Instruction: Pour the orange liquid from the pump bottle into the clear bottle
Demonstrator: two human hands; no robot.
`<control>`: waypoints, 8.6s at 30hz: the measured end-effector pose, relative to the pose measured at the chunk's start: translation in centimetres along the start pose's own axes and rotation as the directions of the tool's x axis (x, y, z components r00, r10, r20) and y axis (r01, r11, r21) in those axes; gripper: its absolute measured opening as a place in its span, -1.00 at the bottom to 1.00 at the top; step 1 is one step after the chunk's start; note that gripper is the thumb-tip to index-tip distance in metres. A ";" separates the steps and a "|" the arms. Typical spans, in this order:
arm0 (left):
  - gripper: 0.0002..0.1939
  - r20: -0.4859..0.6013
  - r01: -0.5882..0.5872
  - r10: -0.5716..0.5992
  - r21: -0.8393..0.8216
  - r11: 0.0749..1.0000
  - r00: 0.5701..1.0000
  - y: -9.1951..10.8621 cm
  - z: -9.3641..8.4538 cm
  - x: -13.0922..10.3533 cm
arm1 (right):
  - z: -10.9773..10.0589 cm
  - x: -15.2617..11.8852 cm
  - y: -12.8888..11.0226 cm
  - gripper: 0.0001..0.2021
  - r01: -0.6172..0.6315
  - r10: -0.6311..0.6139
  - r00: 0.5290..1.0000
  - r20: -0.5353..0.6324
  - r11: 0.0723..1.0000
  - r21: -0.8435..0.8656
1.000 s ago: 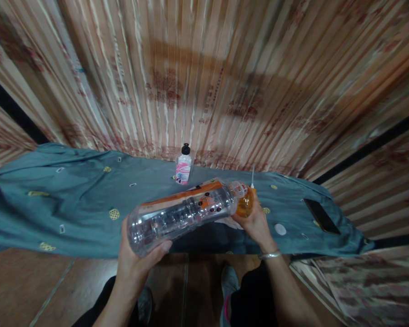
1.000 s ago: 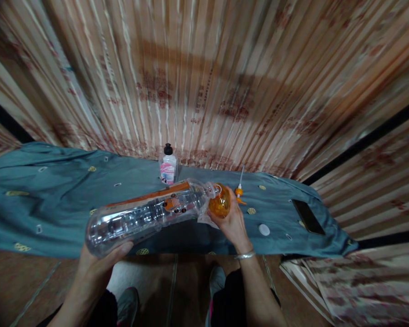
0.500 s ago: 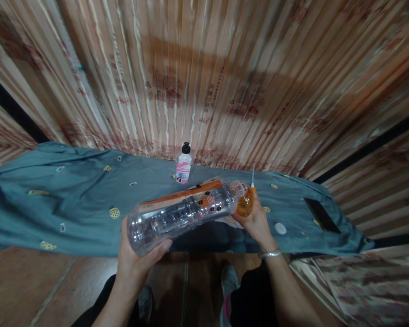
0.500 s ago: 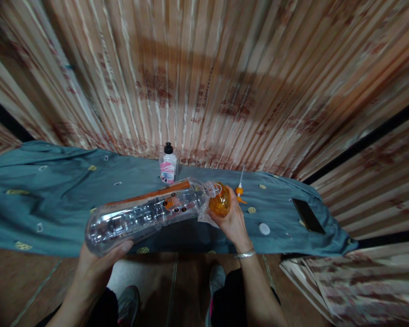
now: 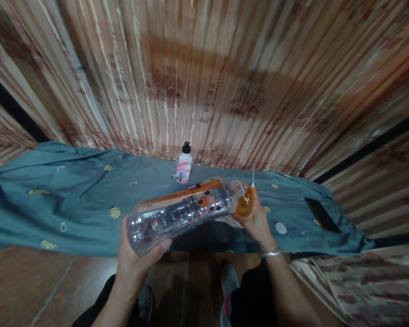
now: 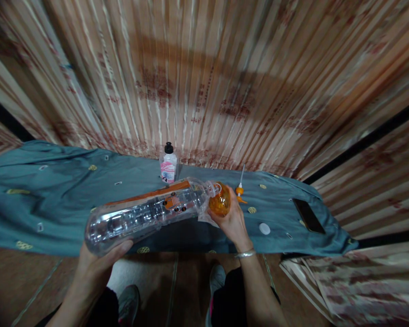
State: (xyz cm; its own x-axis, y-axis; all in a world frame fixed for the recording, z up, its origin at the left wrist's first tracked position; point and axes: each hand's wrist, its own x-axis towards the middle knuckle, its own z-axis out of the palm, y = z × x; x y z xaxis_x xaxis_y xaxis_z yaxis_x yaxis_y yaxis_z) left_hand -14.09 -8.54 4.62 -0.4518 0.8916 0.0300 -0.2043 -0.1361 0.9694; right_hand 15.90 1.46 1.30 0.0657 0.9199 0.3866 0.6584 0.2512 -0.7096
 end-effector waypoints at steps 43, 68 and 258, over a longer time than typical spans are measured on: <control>-0.07 -0.030 -0.010 0.011 0.014 1.000 0.999 0.2 0.1 0.0 | -0.1 0.1 -0.1 -0.05 -0.004 0.004 1.000 0.014 1.000 0.011; -0.04 -0.026 -0.007 0.008 0.021 1.000 1.000 0.1 -0.1 0.0 | -0.1 0.0 0.0 -0.07 0.002 -0.002 1.000 0.017 1.000 -0.002; -0.09 -0.058 -0.080 0.088 0.130 0.988 0.994 -1.3 -0.9 0.5 | -0.1 -0.3 0.3 -0.07 -0.012 0.013 1.000 0.025 1.000 -0.019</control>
State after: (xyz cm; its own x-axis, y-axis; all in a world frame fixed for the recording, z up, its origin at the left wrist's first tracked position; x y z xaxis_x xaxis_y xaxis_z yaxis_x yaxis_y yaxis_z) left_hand -14.82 -8.32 3.14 -0.5177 0.8495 0.1013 -0.0526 -0.1498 0.9873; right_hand 16.11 1.21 1.02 0.0553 0.9302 0.3627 0.6718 0.2341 -0.7027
